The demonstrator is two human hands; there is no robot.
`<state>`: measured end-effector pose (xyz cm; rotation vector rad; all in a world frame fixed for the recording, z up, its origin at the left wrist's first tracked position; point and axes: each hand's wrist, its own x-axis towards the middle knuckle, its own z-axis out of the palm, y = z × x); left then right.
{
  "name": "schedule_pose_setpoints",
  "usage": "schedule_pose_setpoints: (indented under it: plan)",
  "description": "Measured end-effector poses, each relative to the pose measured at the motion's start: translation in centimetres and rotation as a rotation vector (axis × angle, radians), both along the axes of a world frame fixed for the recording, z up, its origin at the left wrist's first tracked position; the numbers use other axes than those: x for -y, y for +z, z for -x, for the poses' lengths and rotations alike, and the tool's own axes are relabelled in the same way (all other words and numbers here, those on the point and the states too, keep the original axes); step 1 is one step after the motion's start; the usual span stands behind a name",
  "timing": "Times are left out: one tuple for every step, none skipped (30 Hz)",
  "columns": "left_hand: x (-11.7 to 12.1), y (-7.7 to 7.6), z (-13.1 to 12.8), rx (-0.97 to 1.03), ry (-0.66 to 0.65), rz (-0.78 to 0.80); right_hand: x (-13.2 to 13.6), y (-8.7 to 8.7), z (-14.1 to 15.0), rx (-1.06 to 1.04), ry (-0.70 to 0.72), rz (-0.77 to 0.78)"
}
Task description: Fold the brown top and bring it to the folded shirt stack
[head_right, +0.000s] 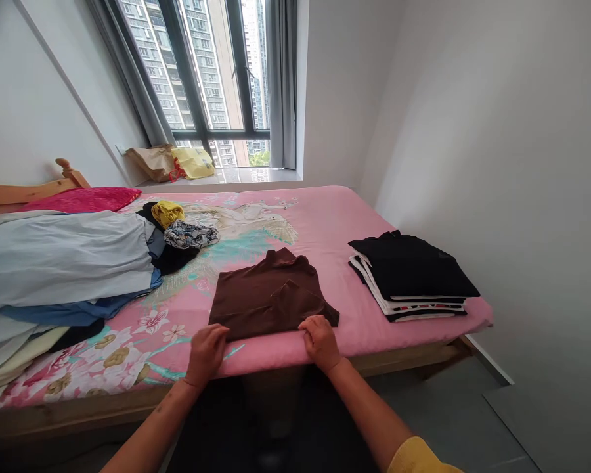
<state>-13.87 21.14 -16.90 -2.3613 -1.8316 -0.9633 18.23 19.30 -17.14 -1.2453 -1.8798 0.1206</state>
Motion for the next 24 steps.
schedule_pose_setpoints:
  plan:
    - [0.1, 0.1, -0.8, -0.025, -0.130, 0.031, -0.1, 0.3, 0.8, 0.012, 0.075, 0.003]
    - [0.1, 0.2, -1.5, -0.053, -0.228, 0.066, -0.3, 0.4, 1.5, 0.030, 0.147, 0.009]
    - [0.1, 0.2, -2.1, -0.084, -0.283, 0.101, -0.6, 0.5, 2.1, 0.061, 0.210, 0.019]
    - [-0.1, 0.2, -2.6, -0.119, -0.289, 0.138, -1.0, 0.4, 2.4, 0.106, 0.256, 0.035]
    - [-0.3, 0.2, -2.9, -0.153, -0.255, 0.178, -1.4, 0.2, 2.4, 0.162, 0.277, 0.060]
    - [-0.5, 0.1, -3.0, -0.186, -0.190, 0.219, -1.9, -0.1, 2.2, 0.224, 0.263, 0.095]
    - [-0.7, 0.0, -2.9, -0.213, -0.107, 0.258, -2.5, -0.5, 1.8, 0.280, 0.212, 0.139]
    - [-0.9, -0.1, -2.6, -0.235, -0.024, 0.293, -3.0, -1.0, 1.2, 0.325, 0.136, 0.190]
    - [-1.0, -0.3, -2.3, -0.252, 0.043, 0.321, -3.5, -1.4, 0.5, 0.356, 0.054, 0.243]
    - [-1.1, -0.5, -2.0, -0.266, 0.088, 0.339, -3.9, -1.8, -0.1, 0.372, -0.020, 0.291]
    - [-1.1, -0.6, -1.7, -0.277, 0.111, 0.350, -4.2, -2.1, -0.7, 0.378, -0.070, 0.328]
    - [-1.0, -0.6, -1.5, -0.284, 0.123, 0.353, -4.3, -2.3, -1.1, 0.377, -0.097, 0.351]
    - [-1.0, -0.6, -1.4, -0.284, 0.126, 0.354, -4.4, -2.4, -1.3, 0.368, -0.108, 0.356]
    - [-1.0, -0.5, -1.5, -0.278, 0.131, 0.354, -4.3, -2.2, -1.3, 0.350, -0.109, 0.344]
    - [-1.0, -0.3, -1.6, -0.265, 0.146, 0.350, -4.1, -1.9, -1.1, 0.319, -0.109, 0.316]
    - [-1.0, -0.1, -1.8, -0.248, 0.163, 0.340, -3.8, -1.5, -0.7, 0.279, -0.105, 0.274]
    - [-1.0, 0.2, -2.1, -0.233, 0.169, 0.321, -3.5, -1.0, -0.2, 0.234, -0.094, 0.225]
    - [-1.1, 0.4, -2.4, -0.223, 0.150, 0.292, -3.2, -0.4, 0.4, 0.195, -0.071, 0.176]
    - [-1.2, 0.7, -2.6, -0.219, 0.096, 0.260, -3.0, 0.1, 0.9, 0.167, -0.029, 0.137]
    - [-1.3, 0.8, -2.9, -0.223, 0.011, 0.233, -2.9, 0.4, 1.3, 0.154, 0.028, 0.114]
    - [-1.4, 0.9, -3.0, -0.231, -0.082, 0.216, -2.9, 0.7, 1.6, 0.158, 0.086, 0.107]
    - [-1.5, 0.8, -3.1, -0.238, -0.152, 0.212, -3.1, 0.7, 1.7, 0.172, 0.132, 0.114]
    - [-1.6, 0.6, -3.1, -0.241, -0.182, 0.216, -3.5, 0.5, 1.6, 0.186, 0.150, 0.127]
    - [-1.8, 0.3, -3.0, -0.241, -0.172, 0.224, -3.9, 0.2, 1.3, 0.191, 0.138, 0.140]
